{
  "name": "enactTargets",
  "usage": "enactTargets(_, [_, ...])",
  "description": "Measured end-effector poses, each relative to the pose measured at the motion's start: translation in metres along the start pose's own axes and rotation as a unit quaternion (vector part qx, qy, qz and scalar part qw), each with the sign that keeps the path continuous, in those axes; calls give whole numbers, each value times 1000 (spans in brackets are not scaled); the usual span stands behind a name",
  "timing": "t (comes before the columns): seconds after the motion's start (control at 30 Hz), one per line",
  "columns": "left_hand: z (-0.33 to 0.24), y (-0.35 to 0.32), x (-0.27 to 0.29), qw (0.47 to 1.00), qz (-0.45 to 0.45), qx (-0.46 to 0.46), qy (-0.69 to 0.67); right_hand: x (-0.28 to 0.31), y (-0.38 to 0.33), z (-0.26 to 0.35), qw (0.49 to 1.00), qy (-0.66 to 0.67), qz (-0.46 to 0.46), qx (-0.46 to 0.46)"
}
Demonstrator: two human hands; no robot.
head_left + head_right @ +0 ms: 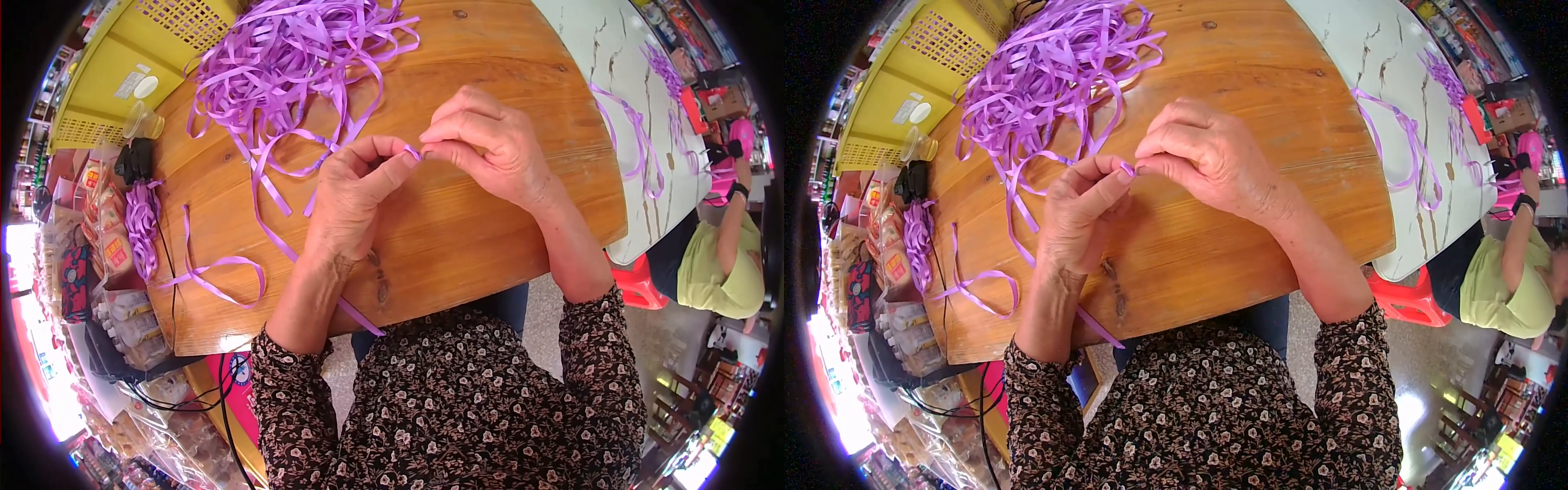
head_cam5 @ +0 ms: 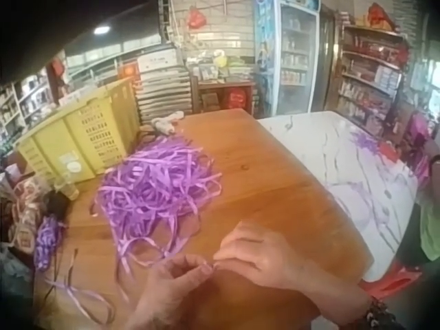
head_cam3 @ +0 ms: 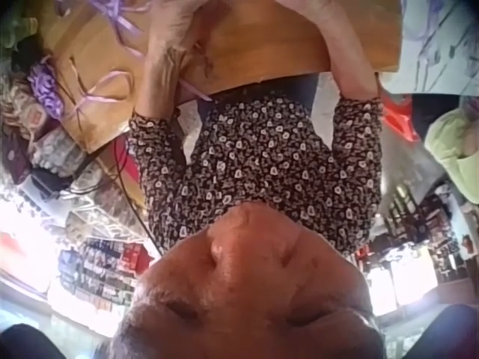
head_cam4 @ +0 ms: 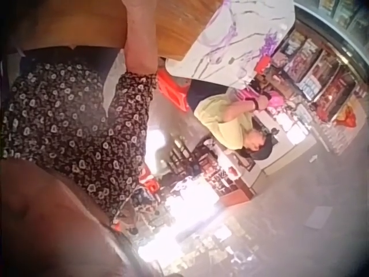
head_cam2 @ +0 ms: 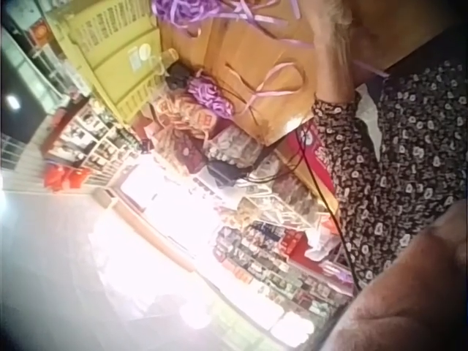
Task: The recorder is tying small lengths of purple ribbon into bows or knots at a workbench.
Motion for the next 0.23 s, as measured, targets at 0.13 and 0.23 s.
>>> enactTargets(0.13, [-3, -1, 4, 998, -34, -55, 26, -7, -2, -1, 995, 82, 27, -58])
enactTargets(0.23, [-7, -3, 4, 994, -51, -87, 50, -8, -2, 1, 986, 130, 46, -89])
Point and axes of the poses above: each hand's wrist, its own y-axis towards the middle knuckle, its own x-axis out of the back of the hand, z = x × y, the point moved 6 cm from there along y, towards the middle knuckle, and after that the axes turned 9 degrees about -x, right-handed, at the moved point
